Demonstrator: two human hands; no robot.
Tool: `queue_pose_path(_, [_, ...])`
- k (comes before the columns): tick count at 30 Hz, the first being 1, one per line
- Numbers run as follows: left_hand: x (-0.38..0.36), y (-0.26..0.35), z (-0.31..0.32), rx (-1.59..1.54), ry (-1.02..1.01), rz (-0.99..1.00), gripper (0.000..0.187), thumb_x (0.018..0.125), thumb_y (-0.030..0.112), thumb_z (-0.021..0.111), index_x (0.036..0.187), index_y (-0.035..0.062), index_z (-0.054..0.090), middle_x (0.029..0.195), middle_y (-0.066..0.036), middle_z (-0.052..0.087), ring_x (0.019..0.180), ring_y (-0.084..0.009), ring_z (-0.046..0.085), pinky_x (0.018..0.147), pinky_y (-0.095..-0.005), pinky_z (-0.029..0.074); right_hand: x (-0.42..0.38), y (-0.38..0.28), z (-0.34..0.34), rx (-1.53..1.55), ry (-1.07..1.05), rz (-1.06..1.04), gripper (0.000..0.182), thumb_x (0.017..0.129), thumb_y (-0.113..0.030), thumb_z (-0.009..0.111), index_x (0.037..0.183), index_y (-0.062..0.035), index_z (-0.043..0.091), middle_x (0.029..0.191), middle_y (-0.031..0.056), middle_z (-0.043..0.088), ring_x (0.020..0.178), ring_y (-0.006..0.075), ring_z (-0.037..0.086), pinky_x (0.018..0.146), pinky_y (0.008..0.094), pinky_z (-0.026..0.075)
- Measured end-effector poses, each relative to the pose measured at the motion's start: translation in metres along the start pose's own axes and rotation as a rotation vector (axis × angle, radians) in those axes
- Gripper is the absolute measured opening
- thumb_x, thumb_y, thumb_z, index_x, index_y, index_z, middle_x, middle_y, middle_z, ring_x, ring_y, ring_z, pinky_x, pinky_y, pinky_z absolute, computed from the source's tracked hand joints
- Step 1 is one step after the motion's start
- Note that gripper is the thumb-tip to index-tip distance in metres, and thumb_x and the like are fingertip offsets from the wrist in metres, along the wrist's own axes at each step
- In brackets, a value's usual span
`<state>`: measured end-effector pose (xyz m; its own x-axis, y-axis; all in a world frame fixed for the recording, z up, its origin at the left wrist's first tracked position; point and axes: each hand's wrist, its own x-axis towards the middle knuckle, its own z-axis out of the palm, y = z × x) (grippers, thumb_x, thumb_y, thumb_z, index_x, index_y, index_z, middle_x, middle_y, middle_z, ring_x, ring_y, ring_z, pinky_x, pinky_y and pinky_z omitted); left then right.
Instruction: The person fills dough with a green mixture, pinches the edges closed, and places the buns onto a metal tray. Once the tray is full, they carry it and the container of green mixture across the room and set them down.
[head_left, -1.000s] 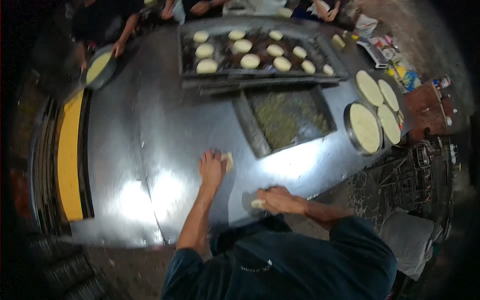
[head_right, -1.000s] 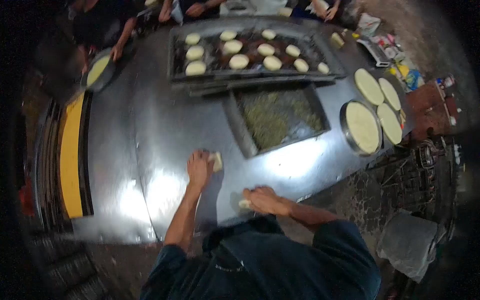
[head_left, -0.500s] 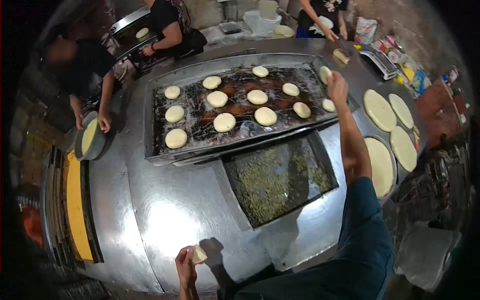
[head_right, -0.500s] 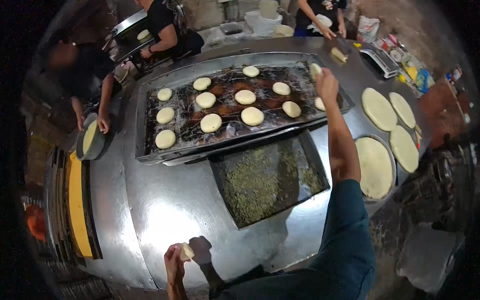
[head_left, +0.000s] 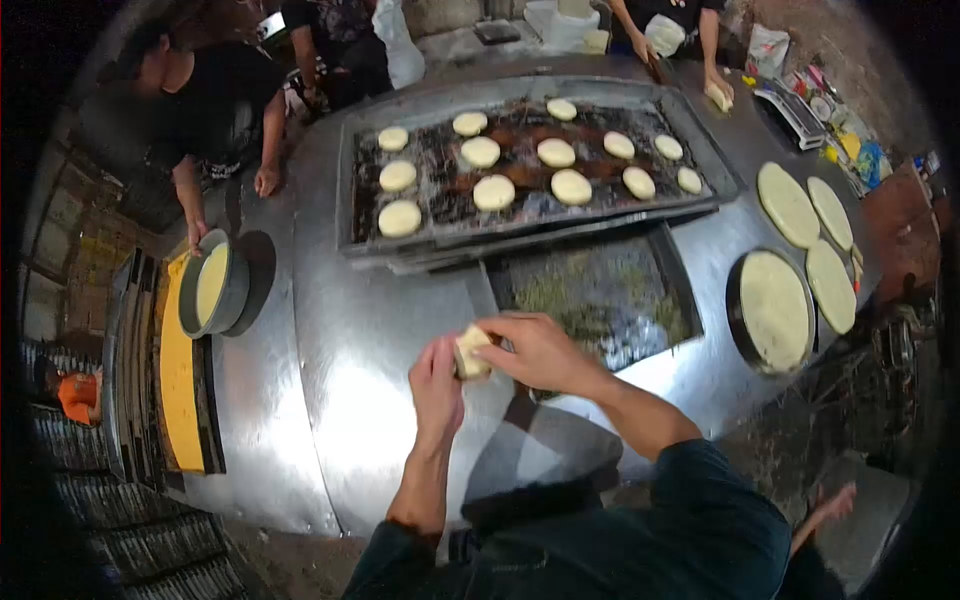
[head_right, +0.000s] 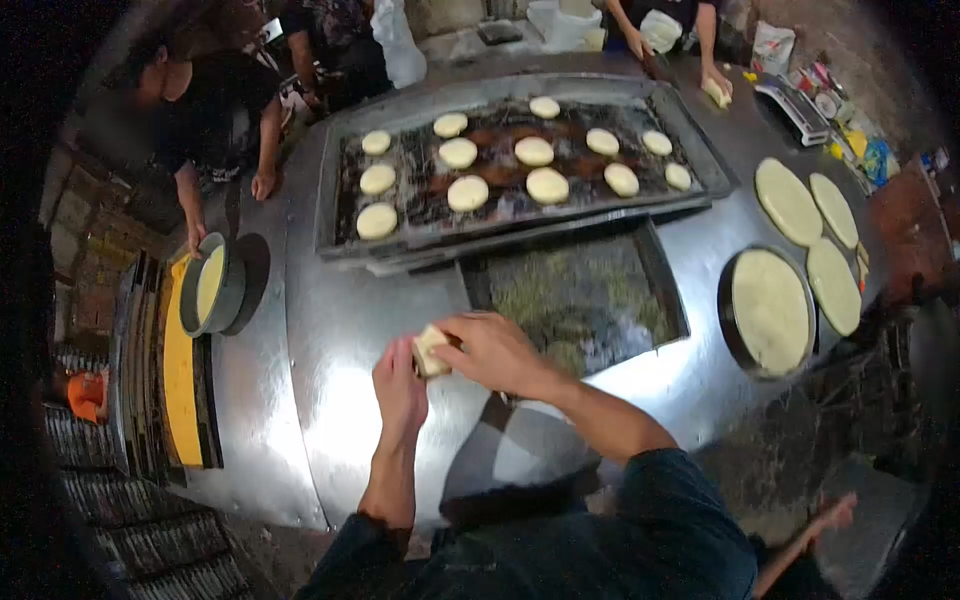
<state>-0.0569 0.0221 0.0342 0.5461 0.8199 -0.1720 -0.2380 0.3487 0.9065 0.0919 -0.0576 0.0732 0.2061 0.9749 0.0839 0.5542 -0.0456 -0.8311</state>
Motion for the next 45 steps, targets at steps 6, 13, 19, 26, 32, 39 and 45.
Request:
queue_pose_path(6, [-0.041,-0.007,-0.004,0.619,0.136,0.504,0.034,0.098,0.03,0.041,0.074,0.0061,0.046,0.068,0.002,0.044,0.066,-0.0064,0.041,0.054,-0.0257,0.035,-0.038,-0.061,0.104,0.342,0.795,0.196,0.033,0.088,-0.03,0.06,0.081,0.0017,0.058,0.074,0.0139,0.062,0.065,0.0205,0.059,0.056,0.0321,0.043])
queue_pose_path(13, [-0.071,-0.024,-0.056,-0.332,0.232,-0.191,0.029,0.096,0.028,0.048,0.093,0.0014,0.06,0.078,-0.002,0.061,0.066,-0.0148,0.055,0.066,-0.0256,0.046,-0.064,-0.032,0.129,-0.302,0.554,0.01,0.025,0.088,-0.026,0.058,0.08,-0.0029,0.063,0.076,0.0132,0.062,0.069,0.0267,0.061,0.058,0.0359,0.046])
queue_pose_path(19, [-0.073,-0.035,-0.155,0.09,-0.026,-0.298,0.028,0.089,0.014,0.059,0.11,-0.0053,0.059,0.098,-0.011,0.065,0.087,-0.0184,0.064,0.08,-0.0304,0.052,-0.042,0.027,0.121,-0.2,0.122,0.123,0.019,0.086,-0.018,0.051,0.091,-0.0075,0.066,0.093,0.0135,0.064,0.087,0.0329,0.06,0.076,0.042,0.048])
queue_pose_path(26, [-0.113,0.007,-0.213,0.723,0.073,0.095,0.026,0.085,0.01,0.056,0.106,-0.0012,0.065,0.101,-0.011,0.064,0.091,-0.0164,0.061,0.084,-0.0261,0.045,0.04,0.184,0.051,-0.784,-0.104,-0.033,0.03,0.086,-0.022,0.048,0.103,-0.0021,0.063,0.108,0.0244,0.057,0.101,0.0374,0.056,0.089,0.0436,0.044])
queue_pose_path(32, [-0.141,0.019,-0.235,-0.138,0.316,-0.095,0.024,0.086,0.007,0.057,0.105,-0.0077,0.057,0.098,-0.011,0.062,0.09,-0.0193,0.061,0.082,-0.0296,0.049,-0.038,0.116,0.057,-0.807,-0.366,-0.009,0.018,0.074,-0.011,0.053,0.077,0.002,0.065,0.082,0.0206,0.065,0.084,0.0363,0.064,0.073,0.0448,0.052])
queue_pose_path(39, [-0.108,-0.001,-0.198,0.239,0.168,-0.025,0.029,0.086,0.012,0.062,0.106,-0.0084,0.062,0.097,-0.014,0.065,0.088,-0.0165,0.061,0.082,-0.0298,0.048,-0.025,0.113,0.041,-0.87,-0.348,0.236,0.014,0.072,-0.008,0.06,0.082,0.0001,0.065,0.086,0.0219,0.065,0.077,0.0387,0.063,0.071,0.0469,0.051])
queue_pose_path(45, [-0.058,0.021,-0.125,0.571,0.09,0.06,0.025,0.086,0.017,0.063,0.1,-0.0032,0.067,0.085,-0.007,0.067,0.076,-0.0117,0.059,0.067,-0.0252,0.046,-0.033,0.112,0.011,-0.459,0.141,0.386,0.039,0.076,-0.013,0.065,0.114,-0.0099,0.061,0.096,0.0199,0.064,0.085,0.0378,0.062,0.077,0.0448,0.05])
